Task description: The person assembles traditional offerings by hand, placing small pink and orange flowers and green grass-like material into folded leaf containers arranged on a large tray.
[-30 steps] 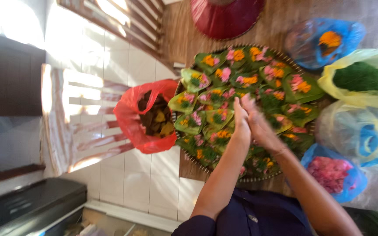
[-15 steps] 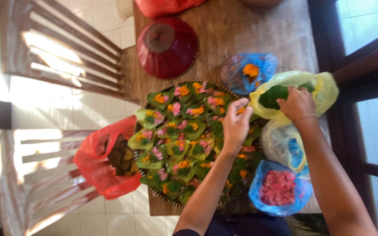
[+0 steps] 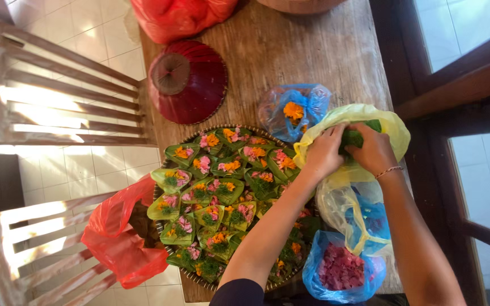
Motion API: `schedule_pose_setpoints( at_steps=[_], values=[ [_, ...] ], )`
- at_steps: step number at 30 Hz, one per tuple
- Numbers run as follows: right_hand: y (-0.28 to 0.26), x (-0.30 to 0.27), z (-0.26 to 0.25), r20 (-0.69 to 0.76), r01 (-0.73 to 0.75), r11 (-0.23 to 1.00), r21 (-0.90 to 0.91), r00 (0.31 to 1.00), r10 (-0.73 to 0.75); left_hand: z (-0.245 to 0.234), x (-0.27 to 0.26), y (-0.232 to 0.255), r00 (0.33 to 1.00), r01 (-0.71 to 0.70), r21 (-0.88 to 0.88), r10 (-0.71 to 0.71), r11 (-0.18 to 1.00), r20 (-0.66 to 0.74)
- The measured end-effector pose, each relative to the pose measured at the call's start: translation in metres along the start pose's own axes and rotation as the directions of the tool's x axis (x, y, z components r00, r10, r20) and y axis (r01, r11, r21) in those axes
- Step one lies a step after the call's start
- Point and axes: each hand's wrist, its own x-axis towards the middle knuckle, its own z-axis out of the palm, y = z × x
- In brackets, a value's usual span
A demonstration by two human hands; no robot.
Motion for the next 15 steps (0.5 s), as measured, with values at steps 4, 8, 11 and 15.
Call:
schedule_pose_setpoints(
  at_steps=[4, 8, 11, 15],
  values=[
    [-0.011, -0.003, -0.022, 0.056, -0.032, 0.996, -0.080, 0.998, 0.037, 0.021, 0.012, -0.015, 0.990, 0.121, 0.197, -0.132, 0.973, 0.042],
    [-0.024, -0.009, -0.045, 0.047, -0.166, 0.983, -0.073, 0.984, 0.169, 0.045, 0.017, -0.055, 0.960, 0.199, 0.275, -0.244, 0.941, 0.140],
    [-0.032, -0.014, -0.074, 0.010, -0.248, 0.969, -0.008, 0.969, 0.248, 0.054, 0.014, -0.085, 0.930, 0.288, 0.223, -0.328, 0.931, 0.168],
    [-0.026, -0.014, -0.081, 0.063, -0.242, 0.930, 0.276, 0.970, 0.234, 0.039, 0.004, -0.066, 0.972, 0.200, -0.073, -0.188, 0.977, 0.142]
  ],
)
